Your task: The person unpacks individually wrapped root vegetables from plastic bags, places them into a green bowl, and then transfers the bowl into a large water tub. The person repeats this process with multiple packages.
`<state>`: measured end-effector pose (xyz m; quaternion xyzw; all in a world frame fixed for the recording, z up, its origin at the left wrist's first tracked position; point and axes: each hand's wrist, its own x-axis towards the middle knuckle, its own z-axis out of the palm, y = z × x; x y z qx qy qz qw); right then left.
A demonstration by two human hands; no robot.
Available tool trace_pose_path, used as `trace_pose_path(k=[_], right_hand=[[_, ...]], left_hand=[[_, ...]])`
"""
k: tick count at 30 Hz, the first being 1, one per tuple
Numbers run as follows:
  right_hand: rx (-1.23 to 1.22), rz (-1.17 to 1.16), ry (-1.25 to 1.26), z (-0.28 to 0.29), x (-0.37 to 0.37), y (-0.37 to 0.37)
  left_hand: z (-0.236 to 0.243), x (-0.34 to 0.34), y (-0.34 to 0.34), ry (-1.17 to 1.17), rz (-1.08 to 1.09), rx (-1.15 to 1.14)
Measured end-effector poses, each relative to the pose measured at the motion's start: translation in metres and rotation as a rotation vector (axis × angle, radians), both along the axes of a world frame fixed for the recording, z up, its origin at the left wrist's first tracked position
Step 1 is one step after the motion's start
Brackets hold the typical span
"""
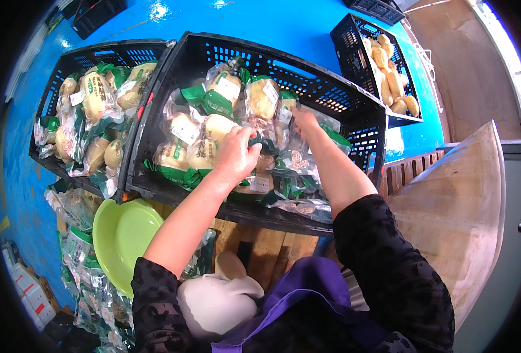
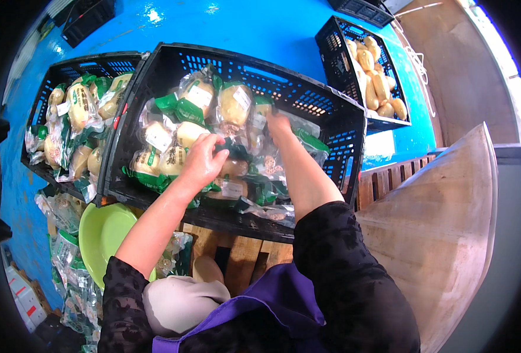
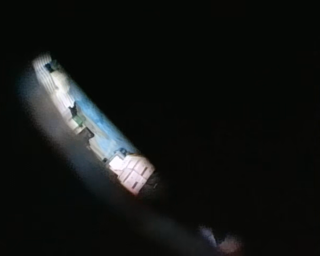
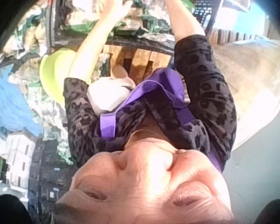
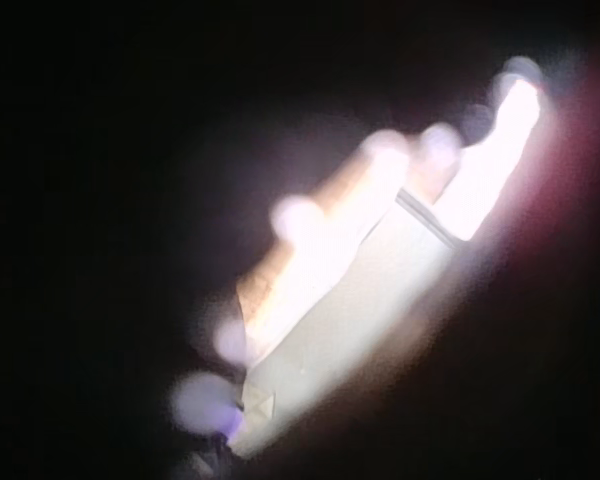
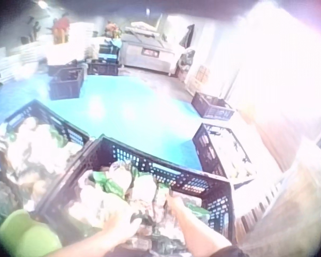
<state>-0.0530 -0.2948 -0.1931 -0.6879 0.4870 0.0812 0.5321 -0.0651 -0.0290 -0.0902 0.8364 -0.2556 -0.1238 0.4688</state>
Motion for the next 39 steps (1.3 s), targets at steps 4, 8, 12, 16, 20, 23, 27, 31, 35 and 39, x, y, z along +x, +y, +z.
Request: trace_pose_path(k=[4, 8, 12, 16, 20, 23, 27, 31, 35, 39], right_hand=[[0.162, -0.051, -0.071, -0.002, 0.000, -0.003], [0.097, -0.039, -0.173, -0.018, -0.001, -0.012], [-0.042, -0.102, -0.261, -0.013, -0.004, -0.005], [-0.025, -0.123, -0.578, 0.029, -0.031, -0.001], [-0.387, 0.129, -0.658, 0.103, -0.060, 0.003], [-0.656, 0.339, -0.553, 0.148, -0.075, 0.021], [-0.646, 0.431, -0.626, 0.171, -0.091, 0.055], [-0.497, 0.463, -0.662, 0.180, -0.099, 0.083], [-0.318, 0.514, -0.621, 0.173, -0.103, 0.101], [-0.401, 0.640, -0.658, 0.170, -0.102, 0.110]], left_hand=[[-0.005, 0.004, -0.007, -0.114, 0.041, -0.011], [-0.007, 0.006, -0.012, -0.088, 0.066, -0.023], [-0.009, 0.010, -0.011, -0.144, 0.054, -0.068], [0.000, 0.017, -0.010, -0.109, 0.100, -0.223], [0.010, 0.017, -0.013, -0.060, 0.094, -0.307], [0.018, 0.010, -0.017, -0.009, 0.050, -0.366], [0.034, 0.003, -0.023, -0.045, -0.033, -0.413], [0.052, 0.005, 0.001, 0.035, -0.029, -0.473], [0.050, 0.001, 0.017, -0.194, 0.026, -0.424], [0.036, -0.003, 0.019, -0.276, 0.033, -0.440]])
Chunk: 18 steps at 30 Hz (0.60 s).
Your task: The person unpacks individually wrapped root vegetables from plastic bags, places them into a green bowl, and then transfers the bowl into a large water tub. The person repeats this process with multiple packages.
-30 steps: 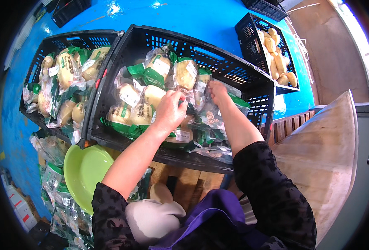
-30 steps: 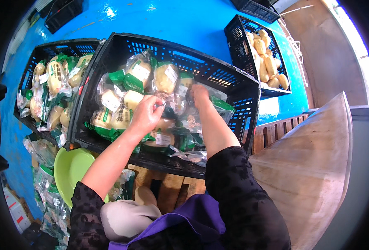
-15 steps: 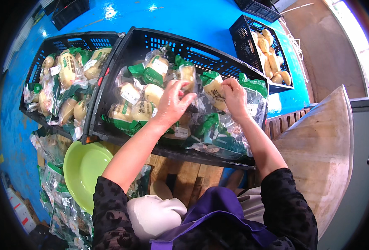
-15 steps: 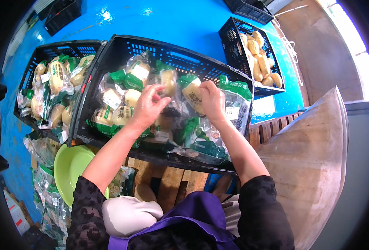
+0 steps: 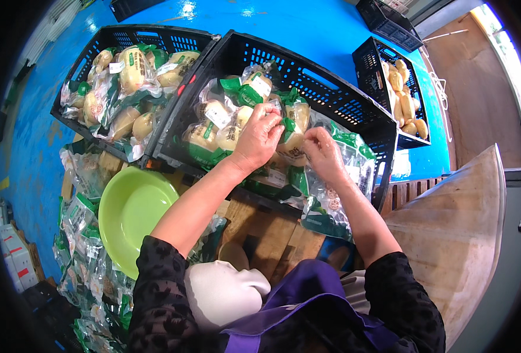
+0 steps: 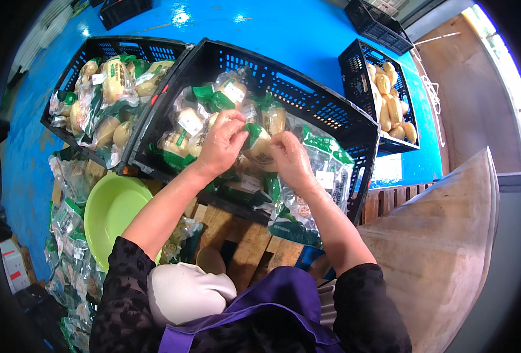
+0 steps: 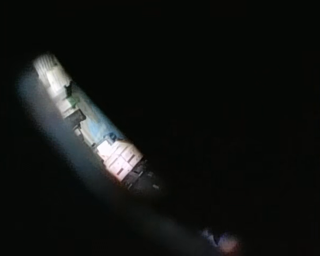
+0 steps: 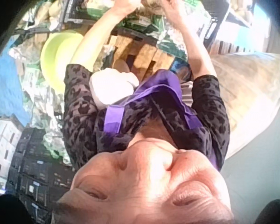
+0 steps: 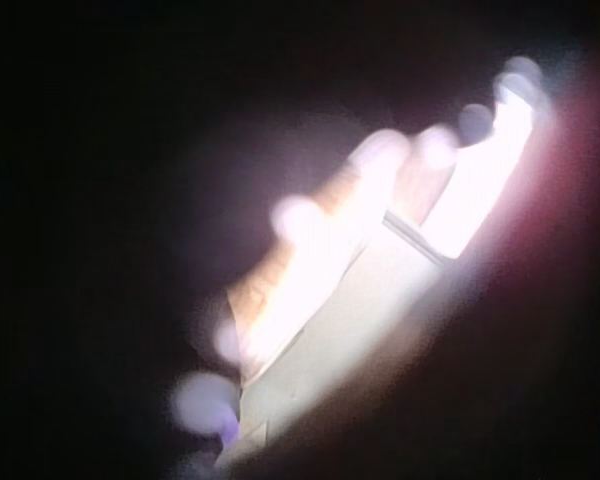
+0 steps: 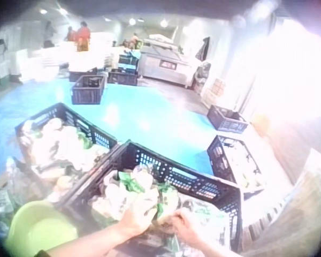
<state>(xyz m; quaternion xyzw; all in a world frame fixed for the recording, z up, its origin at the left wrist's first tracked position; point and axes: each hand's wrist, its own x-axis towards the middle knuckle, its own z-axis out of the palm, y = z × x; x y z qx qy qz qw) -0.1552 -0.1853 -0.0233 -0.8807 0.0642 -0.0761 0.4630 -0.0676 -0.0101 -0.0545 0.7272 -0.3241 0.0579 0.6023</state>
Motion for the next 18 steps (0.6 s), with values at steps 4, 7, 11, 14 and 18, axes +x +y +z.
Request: trace_pose_path(k=[4, 7, 11, 14, 18], right_hand=[[-0.195, 0.070, -0.122, -0.002, 0.016, 0.012], [-0.176, 0.104, -0.120, -0.003, 0.024, 0.005], [-0.105, 0.124, -0.213, -0.007, 0.029, 0.004], [-0.005, -0.005, -0.181, -0.010, 0.029, 0.010], [-0.014, -0.016, -0.148, -0.015, 0.029, 0.006]], left_hand=[[0.006, -0.004, 0.000, -0.033, 0.002, 0.113], [0.007, -0.003, -0.002, -0.017, -0.011, 0.111], [0.009, -0.001, 0.002, 0.062, -0.081, 0.096], [0.008, -0.001, 0.002, 0.255, -0.144, 0.017], [0.019, -0.002, -0.005, 0.300, -0.141, 0.086]])
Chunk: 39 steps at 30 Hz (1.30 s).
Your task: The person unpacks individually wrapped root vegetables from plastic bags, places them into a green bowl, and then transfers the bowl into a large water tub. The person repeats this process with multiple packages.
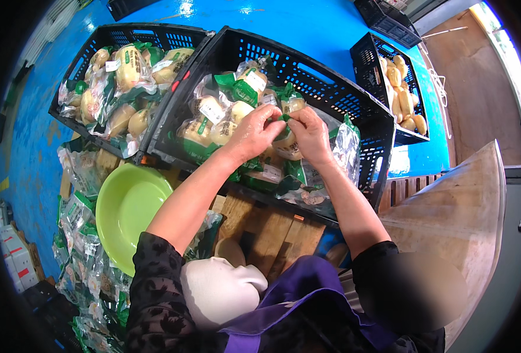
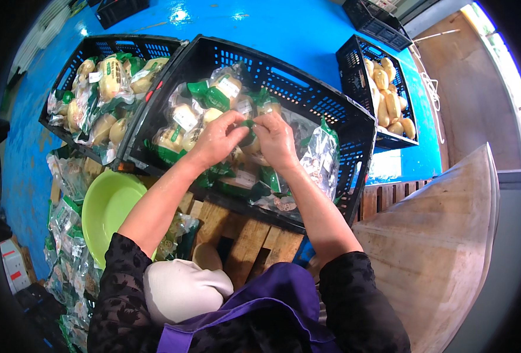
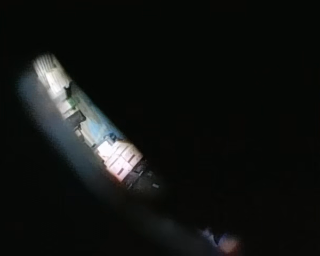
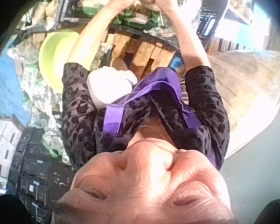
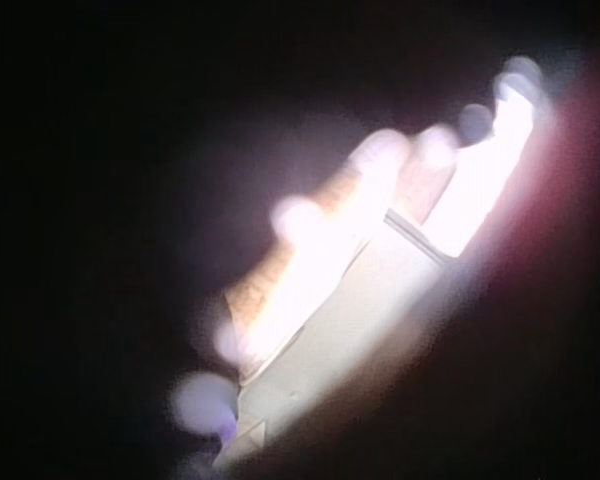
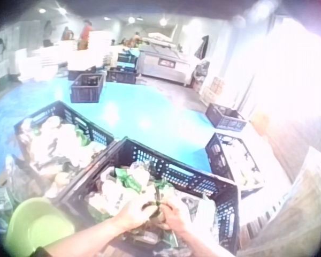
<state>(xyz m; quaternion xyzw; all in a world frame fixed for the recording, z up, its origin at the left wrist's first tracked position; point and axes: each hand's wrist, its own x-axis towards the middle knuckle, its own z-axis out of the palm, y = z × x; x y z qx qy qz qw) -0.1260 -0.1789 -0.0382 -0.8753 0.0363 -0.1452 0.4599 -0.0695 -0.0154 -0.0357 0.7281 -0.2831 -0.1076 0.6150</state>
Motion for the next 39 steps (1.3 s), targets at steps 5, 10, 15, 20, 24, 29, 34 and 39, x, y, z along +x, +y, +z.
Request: trace_pose_path(k=[5, 10, 15, 20, 24, 29, 34, 39], right_hand=[[-0.214, 0.060, -0.073, -0.008, 0.001, 0.013], [-0.157, -0.017, 0.020, -0.019, -0.004, 0.003], [-0.326, 0.233, 0.047, 0.017, 0.004, 0.001], [-0.135, 0.196, 0.145, 0.015, 0.004, -0.002], [-0.069, 0.085, 0.167, 0.005, 0.003, -0.001], [-0.217, 0.163, -0.057, 0.004, -0.003, 0.025], [0.059, -0.038, 0.021, 0.011, -0.008, 0.027], [-0.061, -0.171, 0.087, 0.020, -0.008, 0.017]], left_hand=[[-0.017, 0.005, -0.003, -0.364, 0.129, 0.129], [-0.032, 0.002, -0.019, -0.053, 0.120, -0.015], [-0.032, 0.005, -0.023, -0.262, 0.167, 0.000], [-0.041, 0.002, -0.026, -0.323, 0.173, -0.045], [-0.045, 0.002, -0.037, -0.167, 0.281, -0.063], [-0.065, 0.024, -0.045, 0.030, 0.395, 0.101], [-0.075, 0.043, -0.045, -0.119, 0.352, 0.179], [-0.036, 0.060, -0.032, -0.198, 0.304, 0.356]])
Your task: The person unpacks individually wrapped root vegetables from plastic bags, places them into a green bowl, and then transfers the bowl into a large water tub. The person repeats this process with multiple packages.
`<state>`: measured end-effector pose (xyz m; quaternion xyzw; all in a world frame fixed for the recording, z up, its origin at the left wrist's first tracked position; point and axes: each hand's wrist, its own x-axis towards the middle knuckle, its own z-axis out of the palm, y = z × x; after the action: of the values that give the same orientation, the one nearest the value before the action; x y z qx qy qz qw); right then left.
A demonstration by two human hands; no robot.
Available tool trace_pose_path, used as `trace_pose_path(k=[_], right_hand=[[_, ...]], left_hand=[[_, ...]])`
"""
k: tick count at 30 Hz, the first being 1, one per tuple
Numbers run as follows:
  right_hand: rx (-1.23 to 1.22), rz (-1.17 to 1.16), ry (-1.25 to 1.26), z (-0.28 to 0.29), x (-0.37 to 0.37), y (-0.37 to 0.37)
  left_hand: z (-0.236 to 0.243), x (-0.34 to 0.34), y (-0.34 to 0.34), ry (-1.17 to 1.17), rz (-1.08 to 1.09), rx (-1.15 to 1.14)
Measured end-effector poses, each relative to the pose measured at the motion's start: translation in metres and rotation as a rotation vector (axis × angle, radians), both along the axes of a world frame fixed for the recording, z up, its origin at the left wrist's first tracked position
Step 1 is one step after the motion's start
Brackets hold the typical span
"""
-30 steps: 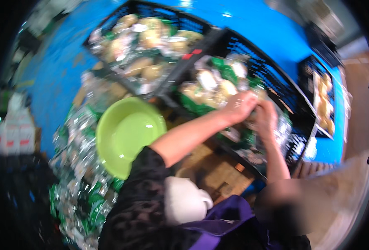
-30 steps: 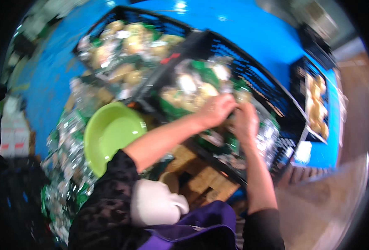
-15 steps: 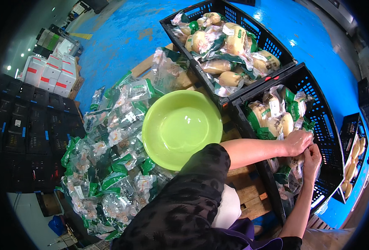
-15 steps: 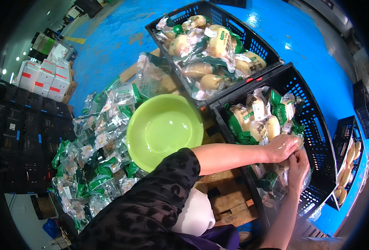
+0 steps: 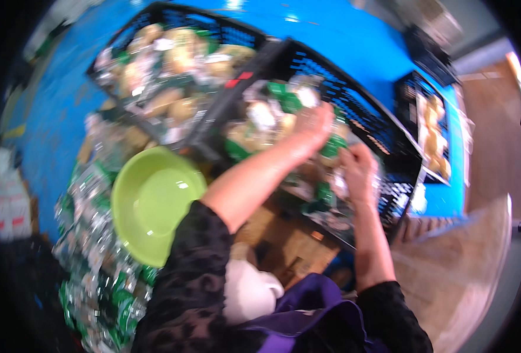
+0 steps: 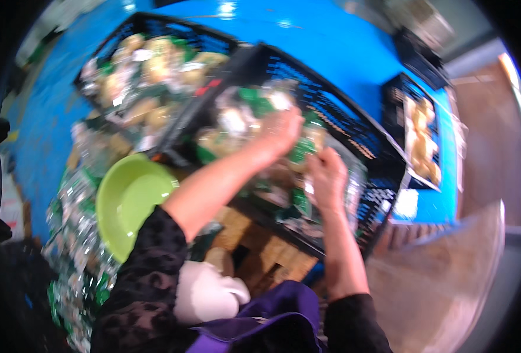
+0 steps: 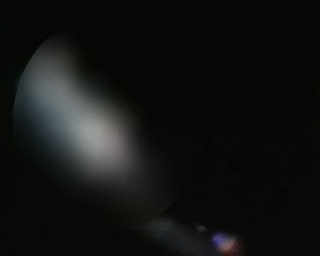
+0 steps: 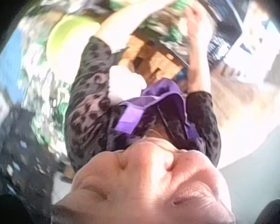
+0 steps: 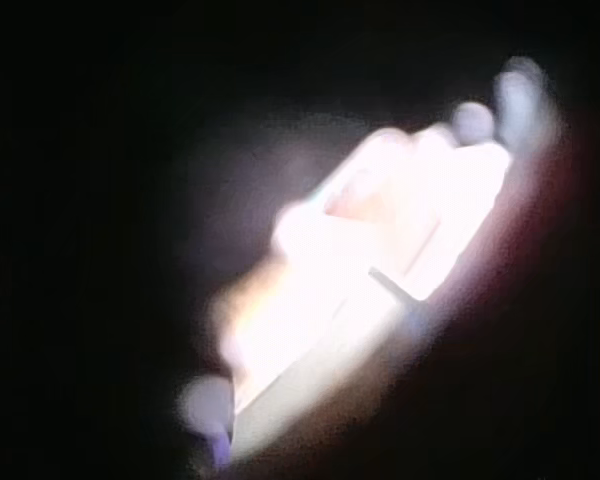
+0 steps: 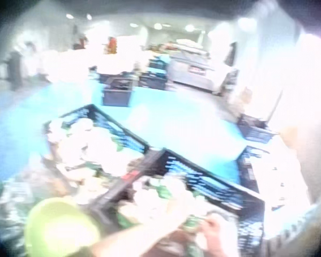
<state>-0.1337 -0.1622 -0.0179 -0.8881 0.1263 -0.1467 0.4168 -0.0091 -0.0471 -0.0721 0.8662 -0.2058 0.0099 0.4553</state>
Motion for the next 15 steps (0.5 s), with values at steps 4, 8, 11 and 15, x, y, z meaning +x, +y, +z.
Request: trace_pose_path(k=[4, 8, 11, 15], right_hand=[[0.504, -0.208, -0.157, 0.012, -0.024, -0.050], [0.923, -0.131, -0.259, 0.024, -0.035, -0.078], [1.048, -0.131, -0.299, 0.020, -0.041, -0.088], [1.191, -0.034, -0.254, 0.023, -0.045, -0.099]], left_hand=[[0.004, 0.036, 0.034, 0.292, 0.232, 0.091], [-0.036, 0.039, 0.038, -0.039, 0.102, 0.408], [-0.016, 0.023, 0.025, 0.286, -0.012, -0.042], [0.016, -0.019, 0.011, 0.629, -0.306, -0.368]])
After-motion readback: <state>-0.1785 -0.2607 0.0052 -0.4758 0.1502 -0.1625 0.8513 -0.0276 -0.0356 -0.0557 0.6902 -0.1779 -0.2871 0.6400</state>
